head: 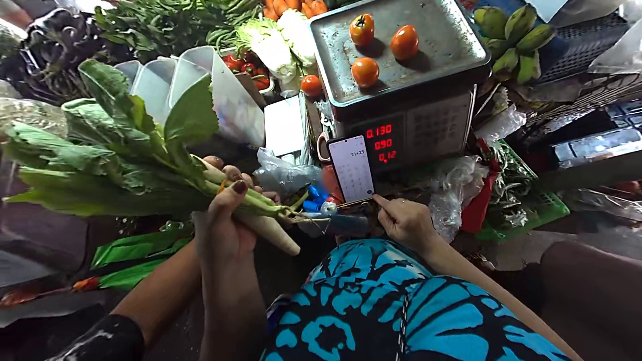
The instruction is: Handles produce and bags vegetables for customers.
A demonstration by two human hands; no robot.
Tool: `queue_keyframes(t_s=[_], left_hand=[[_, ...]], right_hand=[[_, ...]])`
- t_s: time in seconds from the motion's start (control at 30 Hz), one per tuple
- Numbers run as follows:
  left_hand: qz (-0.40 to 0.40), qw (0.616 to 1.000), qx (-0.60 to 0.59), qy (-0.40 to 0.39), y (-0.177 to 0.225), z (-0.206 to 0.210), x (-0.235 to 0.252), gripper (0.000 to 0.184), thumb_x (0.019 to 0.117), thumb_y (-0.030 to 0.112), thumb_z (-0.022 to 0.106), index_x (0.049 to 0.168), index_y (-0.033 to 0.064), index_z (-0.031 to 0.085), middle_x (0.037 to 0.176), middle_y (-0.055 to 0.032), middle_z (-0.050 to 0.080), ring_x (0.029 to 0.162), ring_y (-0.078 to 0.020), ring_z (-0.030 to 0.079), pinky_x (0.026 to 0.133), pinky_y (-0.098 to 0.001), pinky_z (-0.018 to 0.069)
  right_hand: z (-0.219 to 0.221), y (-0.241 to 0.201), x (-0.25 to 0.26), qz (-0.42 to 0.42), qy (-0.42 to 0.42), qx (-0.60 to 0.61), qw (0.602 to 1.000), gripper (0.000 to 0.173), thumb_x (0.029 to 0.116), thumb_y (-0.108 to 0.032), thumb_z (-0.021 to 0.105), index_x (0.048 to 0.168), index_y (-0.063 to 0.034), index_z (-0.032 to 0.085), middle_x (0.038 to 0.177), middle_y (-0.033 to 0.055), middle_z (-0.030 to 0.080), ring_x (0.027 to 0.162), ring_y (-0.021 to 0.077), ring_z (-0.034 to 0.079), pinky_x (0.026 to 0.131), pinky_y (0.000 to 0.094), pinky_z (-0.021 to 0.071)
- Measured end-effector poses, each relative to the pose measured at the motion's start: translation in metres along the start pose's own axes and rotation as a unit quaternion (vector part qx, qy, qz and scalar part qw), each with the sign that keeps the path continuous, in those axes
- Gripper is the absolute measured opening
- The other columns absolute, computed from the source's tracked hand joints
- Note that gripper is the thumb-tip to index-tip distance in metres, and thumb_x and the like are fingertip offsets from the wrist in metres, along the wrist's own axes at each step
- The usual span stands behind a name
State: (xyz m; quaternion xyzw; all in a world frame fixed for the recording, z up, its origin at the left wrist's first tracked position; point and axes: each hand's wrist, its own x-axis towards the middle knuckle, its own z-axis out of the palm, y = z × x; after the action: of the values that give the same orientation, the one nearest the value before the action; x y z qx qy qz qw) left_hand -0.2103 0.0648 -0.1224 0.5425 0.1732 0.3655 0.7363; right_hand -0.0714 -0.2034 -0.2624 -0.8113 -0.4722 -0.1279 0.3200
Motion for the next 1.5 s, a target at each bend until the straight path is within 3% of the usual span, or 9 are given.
queue_keyframes(t_s=[0.13,0.6,0.87,0.97,1.03,1.13,1.23,1.33,1.5], left_hand=[[-0.001,0.999,0.022,0.032,0.001,-0.001,-0.002,0.042,0.0849,0.017,0.072,0.124,0.0222,0.057,0.096,0.0069,0.067,0.084,-0.0079,0.067,0.075,-0.0275,0.0601],[-0.001,0.999,0.03,0.044,0.003,-0.014,-0.005,0.046,0.0825,0.021,0.078,0.123,0.0237,0.056,0.097,0.0083,0.066,0.085,-0.0069,0.067,0.077,-0.027,0.0598],[0.001,0.999,0.028,0.043,0.004,-0.011,-0.001,0.047,0.0826,0.02,0.079,0.123,0.0235,0.056,0.097,0.0077,0.065,0.084,-0.007,0.066,0.075,-0.0265,0.0596],[-0.013,0.999,0.044,0.017,0.003,-0.001,0.005,0.049,0.0796,0.019,0.081,0.122,0.0247,0.057,0.097,0.0092,0.064,0.085,-0.0055,0.066,0.076,-0.0259,0.0599],[-0.024,0.998,0.054,-0.03,0.004,0.017,0.009,0.052,0.0773,0.019,0.085,0.122,0.0237,0.059,0.098,0.0091,0.066,0.087,-0.0056,0.066,0.077,-0.0266,0.0605],[-0.026,0.987,0.066,-0.146,0.006,0.07,0.019,0.045,0.0766,0.012,0.087,0.115,0.0189,0.065,0.094,0.0091,0.071,0.083,-0.0034,0.068,0.076,-0.0246,0.0609],[-0.02,0.955,0.091,-0.282,0.002,0.135,0.045,0.063,0.0709,-0.001,0.088,0.125,0.0045,0.055,0.104,-0.0027,0.071,0.094,-0.0107,0.07,0.085,-0.0313,0.0622],[-0.049,0.915,0.183,-0.356,0.01,0.178,0.089,0.073,0.0871,0.021,0.082,0.141,0.0017,0.037,0.114,-0.0086,0.065,0.094,-0.0111,0.068,0.084,-0.031,0.0609],[-0.062,0.888,0.371,-0.265,0.03,0.212,0.18,0.032,0.1073,0.026,0.047,0.13,0.0051,0.053,0.095,-0.005,0.061,0.076,-0.0117,0.061,0.068,-0.0314,0.0548]], right_hand=[[0.009,-0.009,0.011,-0.041,-0.034,0.002,0.999,0.037,0.1021,-0.02,0.048,0.127,-0.0078,0.073,0.067,0.007,0.066,0.059,0.0235,0.063,0.055,0.0369,0.0506],[0.027,-0.014,0.025,-0.091,0.005,-0.024,0.995,0.036,0.1005,-0.021,0.048,0.117,-0.0075,0.077,0.067,0.006,0.066,0.059,0.0217,0.063,0.053,0.0344,0.0482],[0.023,-0.007,0.025,-0.07,-0.003,-0.033,0.997,0.035,0.0993,-0.021,0.049,0.115,-0.0088,0.079,0.064,0.0052,0.066,0.057,0.0218,0.062,0.052,0.0348,0.0475],[0.01,-0.011,0.034,-0.012,0.007,0.09,0.996,0.035,0.0987,-0.017,0.049,0.116,-0.007,0.078,0.067,0.0052,0.067,0.059,0.0169,0.062,0.055,0.0317,0.05],[-0.014,-0.017,0.052,0.033,-0.007,0.253,0.967,0.039,0.1043,-0.026,0.047,0.128,-0.0056,0.071,0.078,0.0028,0.068,0.068,0.0079,0.059,0.065,0.0257,0.0515],[-0.058,-0.027,0.09,0.017,-0.088,0.375,0.923,0.07,0.1046,-0.052,0.049,0.159,-0.0107,0.033,0.12,0.0034,0.068,0.097,0.0051,0.064,0.082,0.0243,0.0556],[-0.091,-0.036,0.117,0.039,-0.023,0.339,0.94,0.067,0.1036,-0.026,0.058,0.16,-0.008,0.025,0.108,0.0023,0.068,0.08,0.0028,0.065,0.067,0.0218,0.058],[-0.122,-0.025,0.138,0.136,0.055,0.223,0.964,0.057,0.1053,-0.02,0.051,0.154,-0.0014,0.03,0.106,0.0052,0.065,0.08,0.0048,0.066,0.068,0.0269,0.0597],[-0.153,0.034,0.176,0.241,0.116,0.008,0.964,0.061,0.108,-0.033,0.044,0.16,-0.0059,0.027,0.124,0.0177,0.066,0.102,0.0239,0.069,0.091,0.045,0.0563]])
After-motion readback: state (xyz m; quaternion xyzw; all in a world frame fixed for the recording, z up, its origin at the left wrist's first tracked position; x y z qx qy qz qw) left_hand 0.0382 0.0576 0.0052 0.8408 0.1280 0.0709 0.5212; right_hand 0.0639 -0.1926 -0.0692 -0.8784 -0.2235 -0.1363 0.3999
